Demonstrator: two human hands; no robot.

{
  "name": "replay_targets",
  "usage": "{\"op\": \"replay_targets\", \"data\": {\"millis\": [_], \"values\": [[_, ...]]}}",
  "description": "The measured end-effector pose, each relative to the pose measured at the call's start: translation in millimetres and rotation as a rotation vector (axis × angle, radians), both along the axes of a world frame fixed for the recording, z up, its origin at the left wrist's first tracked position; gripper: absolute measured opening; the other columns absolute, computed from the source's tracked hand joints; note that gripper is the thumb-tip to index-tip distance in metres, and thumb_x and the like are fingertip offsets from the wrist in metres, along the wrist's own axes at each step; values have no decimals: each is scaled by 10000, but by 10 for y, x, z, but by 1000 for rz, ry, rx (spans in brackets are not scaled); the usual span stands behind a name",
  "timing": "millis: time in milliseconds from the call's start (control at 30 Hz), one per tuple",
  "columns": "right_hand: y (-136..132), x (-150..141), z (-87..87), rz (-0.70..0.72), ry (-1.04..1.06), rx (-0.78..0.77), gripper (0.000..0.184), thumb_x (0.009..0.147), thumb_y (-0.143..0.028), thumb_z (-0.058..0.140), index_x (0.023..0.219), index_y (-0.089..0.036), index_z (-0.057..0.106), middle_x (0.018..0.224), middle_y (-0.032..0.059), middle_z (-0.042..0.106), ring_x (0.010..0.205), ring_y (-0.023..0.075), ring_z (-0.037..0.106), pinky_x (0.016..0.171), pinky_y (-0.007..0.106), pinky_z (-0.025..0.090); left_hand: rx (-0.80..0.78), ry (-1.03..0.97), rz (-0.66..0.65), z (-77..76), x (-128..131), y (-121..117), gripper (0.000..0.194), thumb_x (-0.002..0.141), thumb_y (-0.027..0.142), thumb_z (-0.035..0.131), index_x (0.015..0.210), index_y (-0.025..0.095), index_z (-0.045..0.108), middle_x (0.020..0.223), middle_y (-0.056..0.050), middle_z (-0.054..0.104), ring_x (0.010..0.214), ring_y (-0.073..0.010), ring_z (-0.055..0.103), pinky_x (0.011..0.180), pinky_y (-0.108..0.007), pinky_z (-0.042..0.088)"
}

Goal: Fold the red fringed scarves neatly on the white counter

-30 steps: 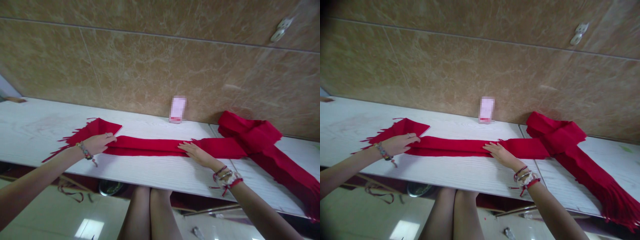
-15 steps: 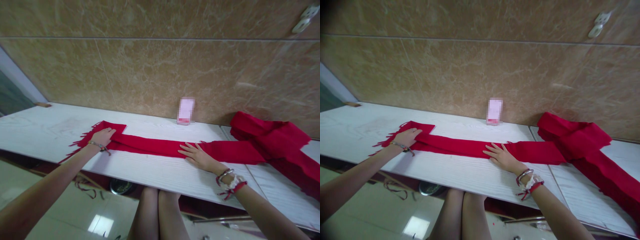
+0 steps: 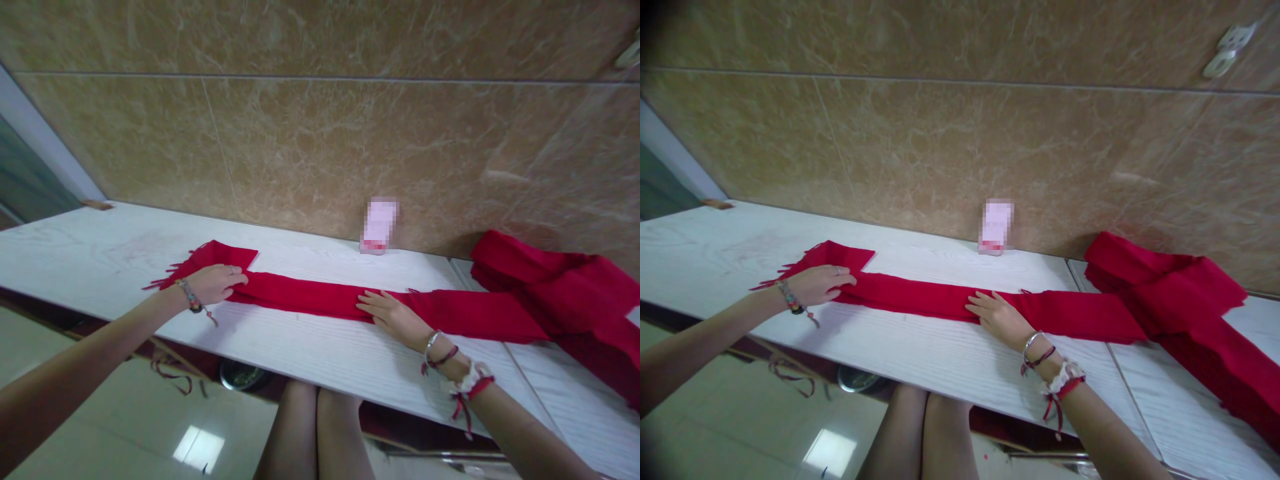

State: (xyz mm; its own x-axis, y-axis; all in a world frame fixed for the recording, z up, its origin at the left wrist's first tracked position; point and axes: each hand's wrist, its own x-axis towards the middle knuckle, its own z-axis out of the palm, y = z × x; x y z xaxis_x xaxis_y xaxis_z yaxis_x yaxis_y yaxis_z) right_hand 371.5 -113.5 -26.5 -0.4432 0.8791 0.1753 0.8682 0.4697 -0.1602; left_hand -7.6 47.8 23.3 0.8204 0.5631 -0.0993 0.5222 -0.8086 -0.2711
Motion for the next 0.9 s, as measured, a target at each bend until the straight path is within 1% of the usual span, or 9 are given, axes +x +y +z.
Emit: {"op": "replay_targets", "data": {"millis": [100,233,300,367,433,533,667,800,900], "values": [[27,34,-50,3,41,-63,443,804,-88,338,1208,-216,468,1241,66,495,1203,181,365,995,451,285,-101,-9,47,-32,-52,-29,359,668,66,409,974,177,561,971,-51,596,927,-171,543,821,-259,409],[1,44,-38,8,-6,-123,416,820,-134,356,1210,-223,468,1301,81,423,1242,212,292,1000,504,222,-225,-22,89,-12,-26,-39,324,674,133,426,961,179,569,846,-31,600,788,-167,560,756,-266,437],[-14,-2,5,-7,-29,-118,396,837,-194,371,1221,-224,459,1333,90,376,1256,232,257,1002,514,201,-235,-97,57,24,123,-69,307,730,219,421,997,177,566,928,-51,589,855,-175,549,814,-283,417],[-21,-87,51,-37,-50,-87,396,858,-263,360,1248,-244,424,1363,87,323,1269,252,217,997,536,182,-221,-203,15,25,366,-135,369,790,297,386,1110,170,519,1116,-87,529,1019,-197,487,907,-314,356],[-19,-195,83,-79,-87,-60,414,876,-320,323,1287,-279,353,1386,69,280,1279,268,178,983,567,170,-208,-239,9,-35,643,-229,449,819,356,363,1234,194,420,1303,-104,387,1181,-240,347,966,-388,281],[-19,-324,85,-127,-172,-75,449,879,-393,299,1318,-301,275,1397,52,257,1279,283,172,972,577,180,-268,-92,73,-199,939,-358,517,827,422,356,1322,299,269,1422,-70,187,1275,-315,139,949,-559,196],[-103,-252,42,-167,-233,-92,468,877,-442,271,1325,-307,253,1403,52,246,1273,280,195,962,551,230,-277,-24,88,-366,914,-351,535,838,434,327,1340,323,179,1428,-76,148,1275,-356,106,899,-648,157],[-262,-17,11,-392,-288,-62,499,871,-437,295,1323,-225,292,1376,133,286,1245,311,256,940,545,266,-292,-21,180,-378,744,-287,490,864,389,285,1334,341,157,1428,-86,137,1270,-377,101,862,-680,169],[-278,-16,23,-570,-294,-23,536,863,-423,330,1288,-98,363,1327,223,330,1230,328,281,958,503,268,-268,-34,268,-323,859,-378,522,849,403,347,1331,355,152,1429,-91,126,1266,-393,86,860,-679,169]]}}
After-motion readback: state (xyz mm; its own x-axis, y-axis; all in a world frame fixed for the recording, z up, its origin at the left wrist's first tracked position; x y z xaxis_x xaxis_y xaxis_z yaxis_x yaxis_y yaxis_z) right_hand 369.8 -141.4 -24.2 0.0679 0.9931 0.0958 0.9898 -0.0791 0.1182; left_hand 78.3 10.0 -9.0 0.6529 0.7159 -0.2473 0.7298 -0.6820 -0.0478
